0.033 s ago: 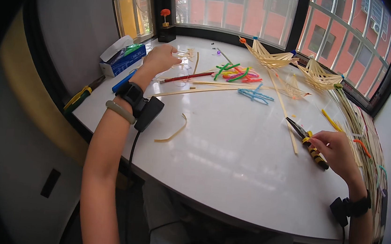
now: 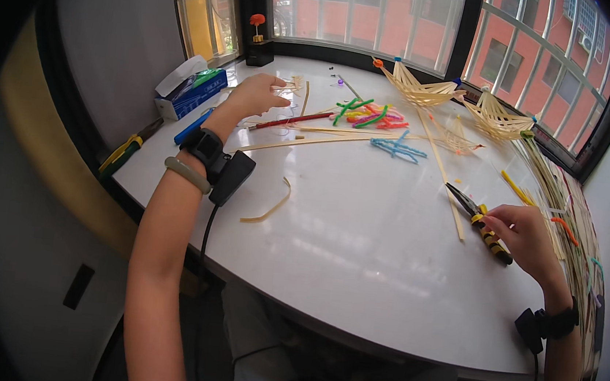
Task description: Weaving and assembling thin bamboo strips to create small decorative boats.
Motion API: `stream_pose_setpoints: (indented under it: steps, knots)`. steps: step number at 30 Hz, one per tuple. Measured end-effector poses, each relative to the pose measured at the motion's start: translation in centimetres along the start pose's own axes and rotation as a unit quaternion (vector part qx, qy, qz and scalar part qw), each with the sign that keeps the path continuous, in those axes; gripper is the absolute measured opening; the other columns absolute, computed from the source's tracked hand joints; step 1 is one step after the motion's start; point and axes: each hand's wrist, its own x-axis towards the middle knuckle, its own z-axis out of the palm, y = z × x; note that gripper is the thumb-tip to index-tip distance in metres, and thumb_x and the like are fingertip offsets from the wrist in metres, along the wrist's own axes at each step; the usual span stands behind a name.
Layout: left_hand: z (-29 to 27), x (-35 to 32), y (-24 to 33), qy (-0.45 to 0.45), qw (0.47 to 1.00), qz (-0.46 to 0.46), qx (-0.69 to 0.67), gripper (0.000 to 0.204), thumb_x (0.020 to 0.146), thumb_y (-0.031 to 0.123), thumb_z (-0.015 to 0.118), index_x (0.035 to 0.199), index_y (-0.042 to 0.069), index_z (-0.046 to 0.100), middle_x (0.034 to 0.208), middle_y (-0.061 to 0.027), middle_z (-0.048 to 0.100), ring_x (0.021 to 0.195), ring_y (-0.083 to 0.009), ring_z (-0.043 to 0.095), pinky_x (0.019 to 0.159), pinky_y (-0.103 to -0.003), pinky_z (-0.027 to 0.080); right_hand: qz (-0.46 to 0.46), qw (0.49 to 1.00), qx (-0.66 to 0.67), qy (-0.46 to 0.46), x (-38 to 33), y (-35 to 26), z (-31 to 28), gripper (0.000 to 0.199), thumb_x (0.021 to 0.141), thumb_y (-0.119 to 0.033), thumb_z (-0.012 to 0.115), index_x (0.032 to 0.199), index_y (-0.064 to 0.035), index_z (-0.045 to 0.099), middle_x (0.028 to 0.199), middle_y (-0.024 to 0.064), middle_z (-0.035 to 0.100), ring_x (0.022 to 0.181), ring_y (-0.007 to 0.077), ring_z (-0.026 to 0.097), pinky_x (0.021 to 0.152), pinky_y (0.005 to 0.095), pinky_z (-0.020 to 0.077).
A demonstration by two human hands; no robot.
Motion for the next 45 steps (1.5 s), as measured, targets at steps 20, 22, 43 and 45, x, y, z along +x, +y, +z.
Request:
stream_pose_setpoints:
  steps: [20,22,43,45]
  knots:
    - [-0.2,-3.9,3.9,-0.235,0.946,0.221,-0.031,0.061,0.080,0.037,0.066,0.128,0.005,0.049,0.130,-0.0174,0.045,0.124,-0.0286,0.040,0.103,-0.035,0.032,-0.038,0.970,-0.234,0.056,-0.7,0.8,0.2,0.044,0.083,-0.027,0.063,0.119,-0.0041,0.052,0.112,0.0124,0.054,0.107,0.0273,0.049,0.088,0.0364,0.0427]
    - [-1.0,-6.7,3.4,-0.287,0.905,0.312,0.026,0.073,0.078,0.035,0.069,0.137,0.008,0.036,0.137,-0.0171,0.035,0.127,-0.0304,0.032,0.107,-0.034,0.024,-0.006,0.976,-0.211,-0.044,-0.4,1.0,1.1,0.048,0.084,-0.034,0.061,0.118,-0.0016,0.051,0.107,0.0151,0.055,0.106,0.0280,0.049,0.088,0.0361,0.0425]
    - [-0.6,-6.0,2.7,-0.042,0.956,0.263,0.124,0.006,0.076,0.005,0.063,0.080,0.001,0.063,0.088,-0.0104,0.060,0.084,-0.0282,0.059,0.077,-0.035,0.046,0.367,0.844,-0.377,0.103,-7.1,22.1,-13.0,0.036,0.077,-0.031,0.063,0.091,0.0026,0.062,0.090,0.0211,0.063,0.089,0.0330,0.061,0.081,0.0391,0.0474]
    - [-0.5,-6.0,3.5,-0.028,0.950,0.271,0.151,0.007,0.077,0.008,0.063,0.082,0.003,0.065,0.090,-0.0098,0.061,0.085,-0.0273,0.060,0.077,-0.034,0.046,0.367,0.846,-0.373,0.098,-7.1,24.1,-12.5,0.036,0.077,-0.030,0.064,0.091,0.0024,0.062,0.090,0.0213,0.063,0.089,0.0332,0.061,0.082,0.0388,0.0475]
